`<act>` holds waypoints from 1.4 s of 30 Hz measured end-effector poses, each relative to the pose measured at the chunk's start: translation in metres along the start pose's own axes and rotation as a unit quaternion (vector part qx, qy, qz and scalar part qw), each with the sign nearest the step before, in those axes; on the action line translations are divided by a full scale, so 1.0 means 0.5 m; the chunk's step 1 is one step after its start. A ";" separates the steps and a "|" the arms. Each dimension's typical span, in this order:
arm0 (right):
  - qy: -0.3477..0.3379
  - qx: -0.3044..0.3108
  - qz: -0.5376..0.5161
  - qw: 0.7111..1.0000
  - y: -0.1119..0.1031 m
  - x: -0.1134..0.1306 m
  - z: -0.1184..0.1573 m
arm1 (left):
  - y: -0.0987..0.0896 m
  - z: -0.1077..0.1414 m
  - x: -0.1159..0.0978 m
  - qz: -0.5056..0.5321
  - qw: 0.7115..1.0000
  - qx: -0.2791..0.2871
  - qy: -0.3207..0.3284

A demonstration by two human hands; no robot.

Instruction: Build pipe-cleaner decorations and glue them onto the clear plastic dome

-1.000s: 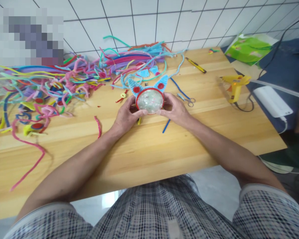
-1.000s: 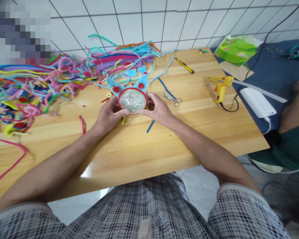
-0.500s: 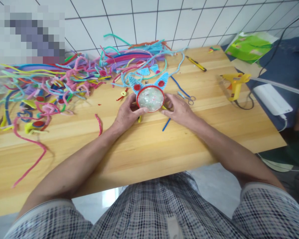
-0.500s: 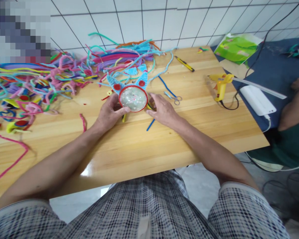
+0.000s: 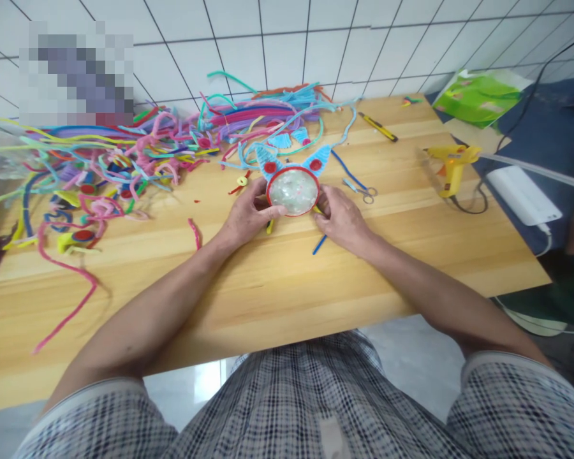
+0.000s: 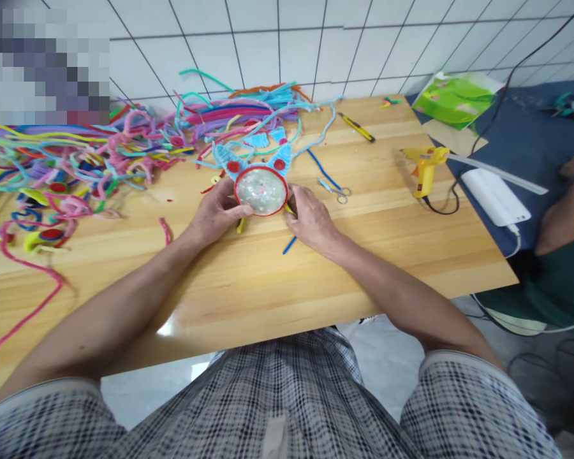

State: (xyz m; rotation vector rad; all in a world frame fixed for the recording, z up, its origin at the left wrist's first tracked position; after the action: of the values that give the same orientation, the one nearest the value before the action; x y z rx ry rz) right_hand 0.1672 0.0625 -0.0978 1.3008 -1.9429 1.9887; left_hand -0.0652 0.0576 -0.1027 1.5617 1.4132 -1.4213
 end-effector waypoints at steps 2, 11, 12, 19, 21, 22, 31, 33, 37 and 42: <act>0.003 -0.005 0.013 1.000 0.002 -0.002 -0.004 | 0.002 -0.005 0.006 0.006 1.000 -0.001 0.004; -0.027 -0.028 0.041 0.998 0.010 -0.009 -0.037 | 0.003 -0.016 0.010 0.020 0.999 -0.029 -0.009; -0.029 -0.031 0.041 0.998 0.011 -0.012 -0.041 | 0.000 -0.019 0.012 0.020 0.999 -0.032 -0.008; -0.018 -0.046 0.052 0.997 0.020 -0.043 -0.098 | -0.031 -0.086 0.039 0.051 0.998 0.017 0.015; -0.012 -0.040 0.054 0.998 0.020 -0.052 -0.122 | -0.042 -0.105 0.048 0.054 0.998 0.014 0.014; -0.012 -0.038 0.055 0.998 0.020 -0.055 -0.133 | -0.046 -0.113 0.052 0.054 0.998 0.012 0.011; -0.035 -0.046 0.061 0.997 0.011 -0.079 -0.193 | -0.069 -0.160 0.075 0.043 0.999 -0.019 0.014; -0.035 -0.044 0.065 0.996 0.010 -0.079 -0.197 | -0.071 -0.160 0.074 0.031 0.999 -0.026 0.013; -0.039 -0.043 0.066 0.996 0.006 -0.074 -0.192 | -0.070 -0.153 0.070 0.010 0.999 -0.032 0.015; -0.032 -0.036 0.065 0.997 0.001 -0.072 -0.193 | -0.073 -0.161 0.080 0.011 0.999 -0.034 0.022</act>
State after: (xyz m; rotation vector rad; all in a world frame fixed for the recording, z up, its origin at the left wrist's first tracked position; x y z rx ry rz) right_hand 0.1415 0.1622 -0.1042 1.2674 -2.1586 1.9347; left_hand -0.0797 0.1533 -0.1119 1.5701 1.4502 -1.3183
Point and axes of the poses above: each hand's wrist, its own z-axis away from the middle knuckle, its own y-axis out of the palm, x = y × z, the point moved 7 cm from there along -z, towards the middle knuckle, and after that the axes turned 11 degrees about x, right-handed, at the moved point
